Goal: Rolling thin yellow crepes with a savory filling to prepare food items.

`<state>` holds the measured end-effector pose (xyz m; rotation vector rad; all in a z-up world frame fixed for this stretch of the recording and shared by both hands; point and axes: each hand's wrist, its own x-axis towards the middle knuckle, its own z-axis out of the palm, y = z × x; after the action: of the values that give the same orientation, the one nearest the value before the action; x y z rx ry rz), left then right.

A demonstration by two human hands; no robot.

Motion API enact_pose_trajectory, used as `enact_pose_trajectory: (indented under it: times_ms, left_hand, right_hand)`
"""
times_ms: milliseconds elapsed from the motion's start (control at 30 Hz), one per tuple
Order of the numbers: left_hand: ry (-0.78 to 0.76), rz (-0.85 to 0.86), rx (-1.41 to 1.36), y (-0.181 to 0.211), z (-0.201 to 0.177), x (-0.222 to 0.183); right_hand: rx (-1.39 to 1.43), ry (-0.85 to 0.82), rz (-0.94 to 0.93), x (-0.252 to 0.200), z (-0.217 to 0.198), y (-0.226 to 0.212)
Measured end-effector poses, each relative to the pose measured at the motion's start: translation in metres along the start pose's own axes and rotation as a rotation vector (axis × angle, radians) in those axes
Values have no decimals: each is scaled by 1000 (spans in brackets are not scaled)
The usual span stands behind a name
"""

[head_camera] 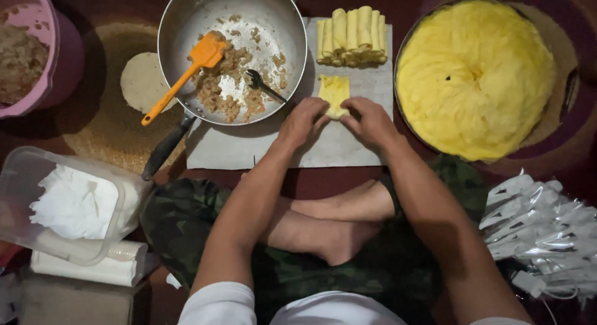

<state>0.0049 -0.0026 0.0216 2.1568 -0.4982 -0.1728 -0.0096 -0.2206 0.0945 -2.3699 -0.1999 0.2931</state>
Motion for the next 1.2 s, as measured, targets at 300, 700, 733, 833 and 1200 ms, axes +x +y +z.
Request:
enact_pose_trajectory:
  times_ms: [300, 700, 733, 833, 1200]
  left_hand:
    - [-13, -153, -51, 0, 1, 22]
    - [81, 137, -35, -21, 15, 23]
    - [81, 134, -32, -21, 17, 23]
    - [90, 76, -7, -20, 17, 28]
    - [41, 112, -126, -44, 36, 44]
  right_hand:
    - [-86, 173, -216, 28, 21, 47]
    - [-167, 232, -362, 57, 24, 62]
    - [-164, 231, -364, 58, 23, 61]
    - [-206, 191, -313, 64, 21, 61]
    - [-176, 191, -326, 67, 24, 71]
